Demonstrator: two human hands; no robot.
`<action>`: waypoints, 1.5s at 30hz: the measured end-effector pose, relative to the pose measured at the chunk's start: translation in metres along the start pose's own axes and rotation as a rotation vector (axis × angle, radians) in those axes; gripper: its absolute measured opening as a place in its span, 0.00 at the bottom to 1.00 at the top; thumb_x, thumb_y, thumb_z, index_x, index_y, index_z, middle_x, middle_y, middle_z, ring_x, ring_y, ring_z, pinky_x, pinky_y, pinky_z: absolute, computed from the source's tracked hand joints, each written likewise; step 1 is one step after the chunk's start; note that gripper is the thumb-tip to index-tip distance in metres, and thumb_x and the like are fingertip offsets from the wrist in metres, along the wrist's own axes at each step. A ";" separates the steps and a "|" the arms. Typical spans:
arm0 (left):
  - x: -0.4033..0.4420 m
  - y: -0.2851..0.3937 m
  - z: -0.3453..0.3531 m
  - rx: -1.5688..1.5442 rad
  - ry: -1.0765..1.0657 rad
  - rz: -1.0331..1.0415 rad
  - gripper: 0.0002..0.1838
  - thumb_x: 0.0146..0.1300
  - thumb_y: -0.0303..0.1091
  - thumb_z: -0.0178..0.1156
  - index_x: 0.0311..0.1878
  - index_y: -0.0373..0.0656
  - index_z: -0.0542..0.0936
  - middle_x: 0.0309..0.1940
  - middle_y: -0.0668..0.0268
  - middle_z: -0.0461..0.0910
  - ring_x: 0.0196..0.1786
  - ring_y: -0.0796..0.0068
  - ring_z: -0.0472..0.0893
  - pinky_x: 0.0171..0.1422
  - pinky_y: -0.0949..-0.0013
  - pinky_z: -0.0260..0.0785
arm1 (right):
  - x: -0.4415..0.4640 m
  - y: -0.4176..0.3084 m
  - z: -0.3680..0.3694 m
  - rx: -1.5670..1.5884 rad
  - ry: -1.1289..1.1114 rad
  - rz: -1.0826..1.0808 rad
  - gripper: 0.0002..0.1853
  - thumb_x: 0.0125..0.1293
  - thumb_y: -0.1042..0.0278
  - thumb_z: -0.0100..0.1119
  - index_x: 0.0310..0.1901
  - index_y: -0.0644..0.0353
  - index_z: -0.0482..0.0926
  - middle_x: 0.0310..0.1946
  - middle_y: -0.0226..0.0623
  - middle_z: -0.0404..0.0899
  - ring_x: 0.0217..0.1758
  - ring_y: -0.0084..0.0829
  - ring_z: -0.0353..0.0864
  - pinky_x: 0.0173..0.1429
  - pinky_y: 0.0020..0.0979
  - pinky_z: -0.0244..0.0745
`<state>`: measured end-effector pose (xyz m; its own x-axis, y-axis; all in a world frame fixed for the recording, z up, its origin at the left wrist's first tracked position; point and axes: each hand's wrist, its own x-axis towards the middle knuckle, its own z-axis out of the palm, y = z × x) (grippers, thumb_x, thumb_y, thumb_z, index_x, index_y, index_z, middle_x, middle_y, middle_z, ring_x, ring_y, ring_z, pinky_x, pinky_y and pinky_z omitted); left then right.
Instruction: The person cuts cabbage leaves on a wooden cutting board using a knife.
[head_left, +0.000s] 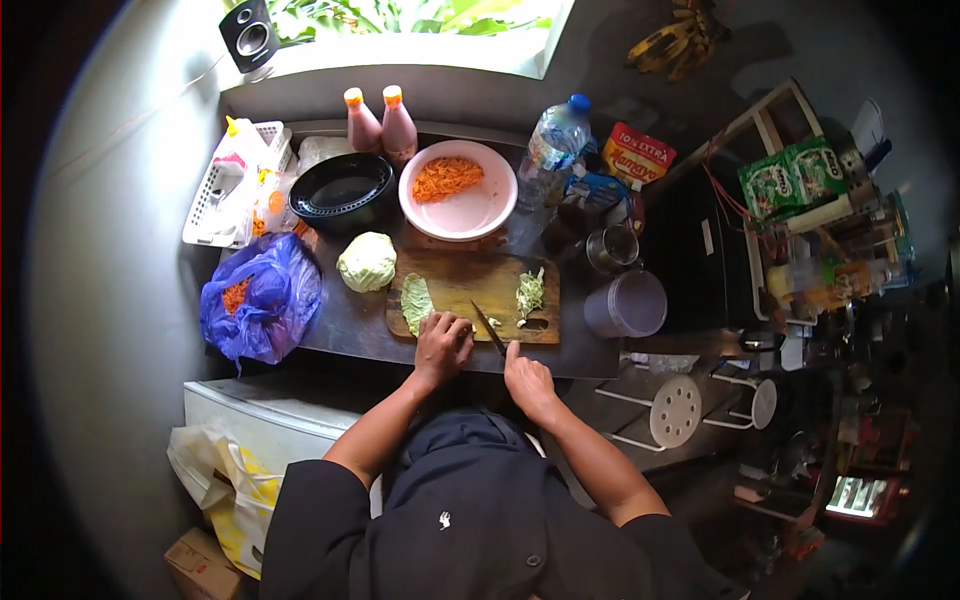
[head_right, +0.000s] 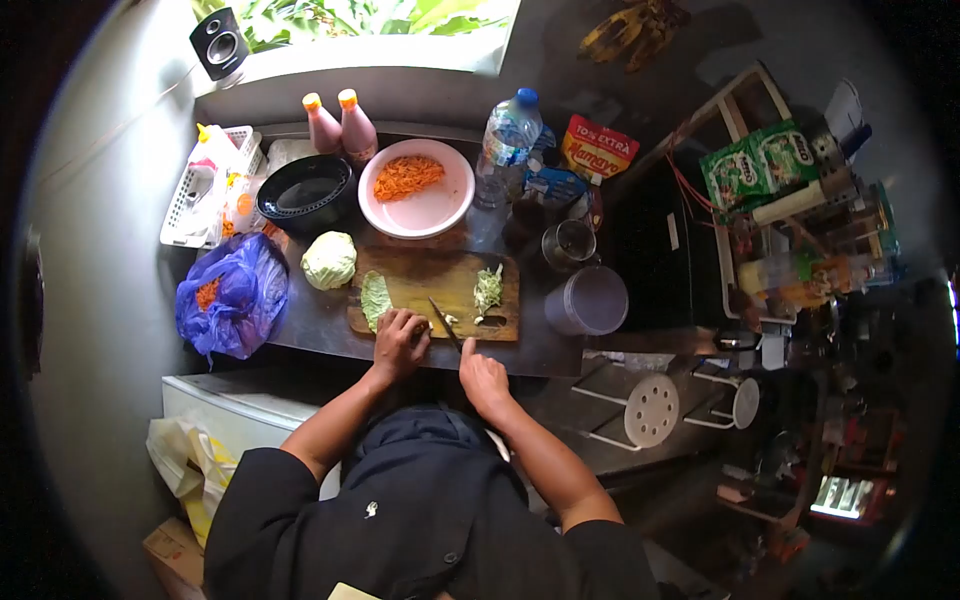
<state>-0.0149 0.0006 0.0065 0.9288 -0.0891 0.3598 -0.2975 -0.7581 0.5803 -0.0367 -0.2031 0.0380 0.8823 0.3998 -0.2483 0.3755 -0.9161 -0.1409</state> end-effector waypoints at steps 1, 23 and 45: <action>0.001 0.000 0.000 -0.002 -0.002 0.005 0.09 0.56 0.33 0.67 0.41 0.46 0.81 0.40 0.64 0.79 0.50 0.58 0.75 0.56 0.57 0.64 | 0.001 0.008 -0.001 -0.027 0.004 0.005 0.26 0.64 0.75 0.54 0.62 0.78 0.65 0.27 0.51 0.85 0.31 0.48 0.88 0.35 0.43 0.85; -0.005 -0.014 -0.009 0.084 -0.073 0.226 0.12 0.61 0.37 0.66 0.47 0.49 0.81 0.45 0.67 0.79 0.55 0.63 0.76 0.60 0.60 0.64 | 0.035 0.067 -0.048 0.218 0.052 0.107 0.16 0.73 0.53 0.54 0.45 0.59 0.73 0.32 0.57 0.84 0.39 0.61 0.84 0.44 0.58 0.77; 0.017 -0.033 -0.011 0.305 -0.303 0.465 0.32 0.64 0.43 0.61 0.73 0.58 0.70 0.59 0.68 0.73 0.63 0.63 0.70 0.67 0.59 0.59 | 0.020 0.003 -0.029 0.479 0.081 0.306 0.16 0.73 0.55 0.52 0.49 0.61 0.69 0.34 0.62 0.82 0.41 0.65 0.82 0.48 0.61 0.75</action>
<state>0.0087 0.0314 0.0014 0.7521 -0.5985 0.2759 -0.6502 -0.7422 0.1626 -0.0100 -0.1990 0.0600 0.9565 0.0974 -0.2750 -0.0549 -0.8657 -0.4975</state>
